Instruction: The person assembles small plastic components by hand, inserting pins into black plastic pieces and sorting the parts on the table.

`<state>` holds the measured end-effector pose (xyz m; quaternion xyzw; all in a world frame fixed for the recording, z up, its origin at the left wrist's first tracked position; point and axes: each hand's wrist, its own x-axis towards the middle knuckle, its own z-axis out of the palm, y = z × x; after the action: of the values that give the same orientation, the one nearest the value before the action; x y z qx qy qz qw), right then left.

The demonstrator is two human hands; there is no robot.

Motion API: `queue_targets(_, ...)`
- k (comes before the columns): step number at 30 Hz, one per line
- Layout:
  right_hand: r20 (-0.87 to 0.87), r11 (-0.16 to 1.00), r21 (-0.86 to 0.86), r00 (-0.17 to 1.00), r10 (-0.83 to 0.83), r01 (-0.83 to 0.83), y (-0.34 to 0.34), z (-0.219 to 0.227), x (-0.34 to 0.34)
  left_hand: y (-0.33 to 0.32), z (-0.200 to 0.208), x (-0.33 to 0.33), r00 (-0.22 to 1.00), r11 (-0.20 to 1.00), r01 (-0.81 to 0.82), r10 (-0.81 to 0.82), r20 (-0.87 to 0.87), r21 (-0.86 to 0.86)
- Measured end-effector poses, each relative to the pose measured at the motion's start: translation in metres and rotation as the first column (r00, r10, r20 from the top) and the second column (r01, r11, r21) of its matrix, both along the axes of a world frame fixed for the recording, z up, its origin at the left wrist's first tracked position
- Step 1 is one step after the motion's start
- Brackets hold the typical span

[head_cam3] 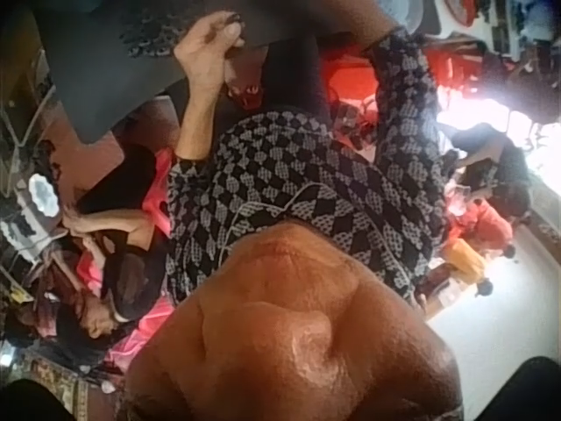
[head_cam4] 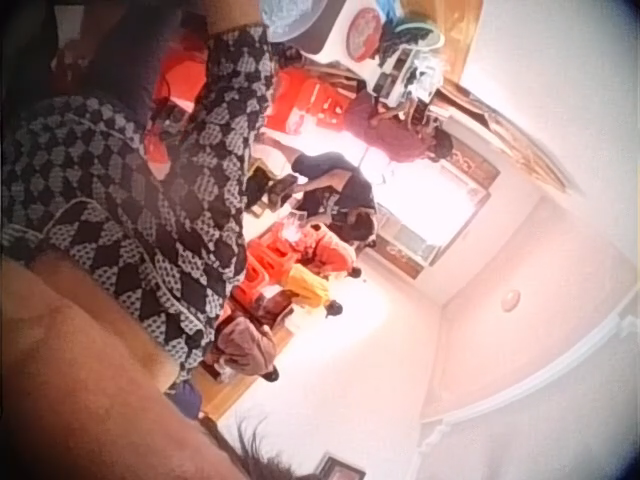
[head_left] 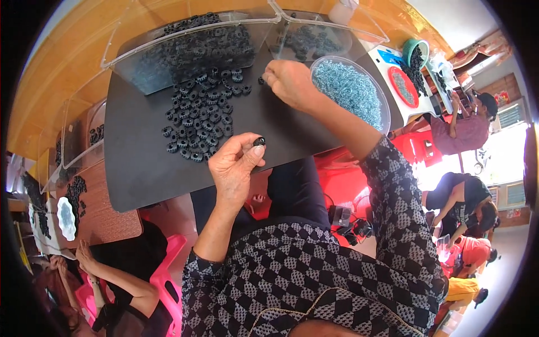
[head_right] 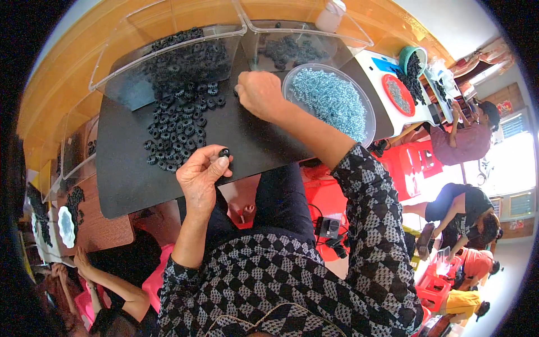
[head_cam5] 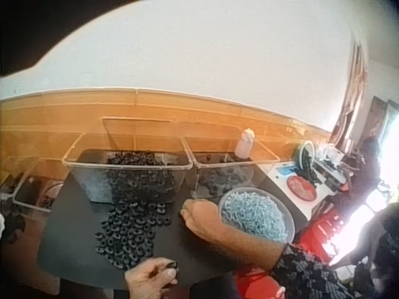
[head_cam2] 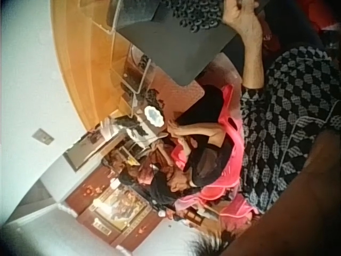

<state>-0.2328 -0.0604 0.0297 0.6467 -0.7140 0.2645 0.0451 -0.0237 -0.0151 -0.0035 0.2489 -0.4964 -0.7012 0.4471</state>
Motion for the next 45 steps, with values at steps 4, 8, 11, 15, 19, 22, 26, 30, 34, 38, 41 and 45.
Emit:
queue_targets(4,-0.18,0.997,0.072,0.984,0.017,-0.004,-0.01,-0.005,0.009,0.001,-0.001,0.001,1.0,0.999,-0.023,0.023,0.011,-0.048)
queue_targets(8,-0.255,0.99,0.143,0.966,0.042,-0.005,-0.012,-0.007,0.007,0.003,-0.004,0.001,1.0,0.998,-0.018,0.018,-0.009,-0.052)
queue_targets(11,-0.28,0.999,0.051,0.96,0.026,-0.012,-0.007,-0.01,0.002,0.004,-0.001,0.0,1.0,0.999,-0.01,0.01,-0.002,-0.047)
queue_targets(15,-0.084,0.993,0.022,0.989,0.121,-0.119,0.014,-0.004,0.002,0.004,0.0,0.003,1.0,0.998,-0.004,0.005,0.01,-0.055)
queue_targets(19,0.395,0.968,0.149,0.909,0.129,-0.202,0.044,0.014,0.01,0.004,0.001,0.003,1.0,0.998,-0.017,0.018,0.023,-0.053)
queue_targets(22,0.743,0.95,0.036,0.644,0.182,-0.31,0.058,0.008,0.015,0.003,0.007,0.005,0.993,0.999,-0.033,0.036,0.111,-0.028)
queue_targets(26,0.839,0.947,0.023,0.522,0.155,-0.319,0.077,0.027,0.029,-0.006,0.012,0.004,0.999,0.999,0.011,-0.013,0.041,0.04)
queue_targets(30,0.919,0.951,0.029,0.382,0.095,-0.308,0.087,0.033,0.042,-0.005,0.016,0.004,0.999,0.997,0.034,-0.034,-0.01,0.072)
queue_targets(34,0.91,0.938,-0.03,0.379,0.169,-0.346,0.091,0.031,0.049,-0.003,0.016,0.004,0.999,0.996,0.023,-0.02,-0.036,0.085)
queue_targets(38,0.869,0.939,-0.085,0.436,0.233,-0.333,0.096,0.031,0.06,0.0,0.013,0.007,0.999,0.996,0.027,-0.023,-0.049,0.084)
queue_targets(41,0.864,0.94,-0.076,0.449,0.229,-0.333,0.097,0.029,0.061,0.002,0.01,0.008,0.998,0.996,0.022,-0.017,-0.054,0.091)
queue_targets(45,0.81,0.942,-0.083,0.529,0.254,-0.326,0.097,0.027,0.061,0.003,0.012,0.009,0.999,0.993,0.046,-0.043,-0.027,0.11)
